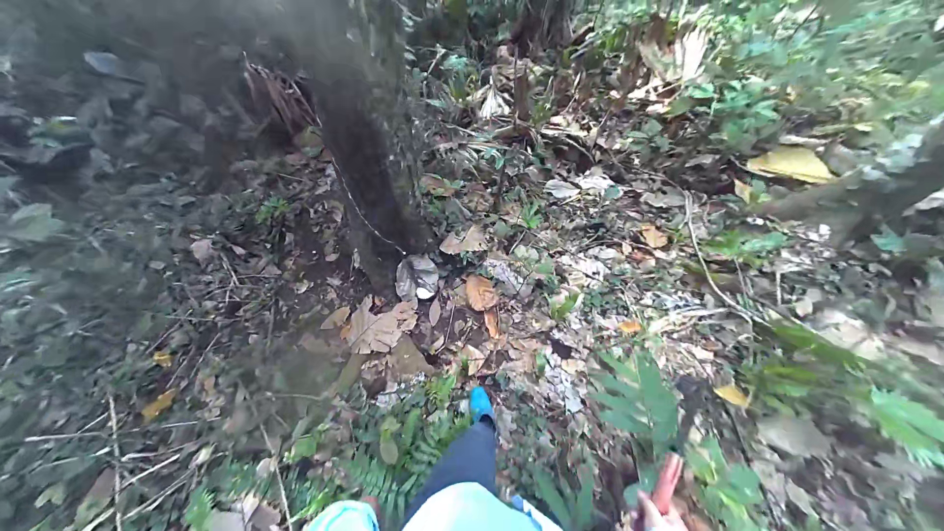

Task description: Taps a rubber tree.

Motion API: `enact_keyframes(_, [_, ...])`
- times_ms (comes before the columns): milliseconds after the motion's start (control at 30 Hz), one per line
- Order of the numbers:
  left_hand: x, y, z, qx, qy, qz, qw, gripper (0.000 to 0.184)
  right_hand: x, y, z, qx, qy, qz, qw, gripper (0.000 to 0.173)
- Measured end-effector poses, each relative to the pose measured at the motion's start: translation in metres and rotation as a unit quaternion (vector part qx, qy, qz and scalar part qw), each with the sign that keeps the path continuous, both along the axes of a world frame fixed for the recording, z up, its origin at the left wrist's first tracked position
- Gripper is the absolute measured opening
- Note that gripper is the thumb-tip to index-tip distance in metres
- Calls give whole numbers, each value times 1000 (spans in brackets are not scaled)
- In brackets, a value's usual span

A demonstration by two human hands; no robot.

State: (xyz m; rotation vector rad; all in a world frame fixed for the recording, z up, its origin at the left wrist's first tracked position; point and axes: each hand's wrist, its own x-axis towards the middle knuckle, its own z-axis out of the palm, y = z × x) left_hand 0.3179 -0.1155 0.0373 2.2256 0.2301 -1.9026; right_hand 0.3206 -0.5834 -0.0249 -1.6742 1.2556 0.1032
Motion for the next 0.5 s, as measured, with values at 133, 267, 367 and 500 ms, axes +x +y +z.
enact_keyframes(133, [91,20,-74,10,-99,189,977,40,98,-15,-6,-8,206,96,974,43])
enact_keyframes(267, [216,13,-43,-26,-184,259,948,43,187,2,28,-30,203,178,962,43])
enact_keyframes(367, [275,7,-16,-40,-219,293,930,44,240,-17,-11,-36,165,247,954,46])
enact_keyframes(500, [293,9,-22,-30,-212,325,921,41,328,-17,-33,-34,186,327,926,48])
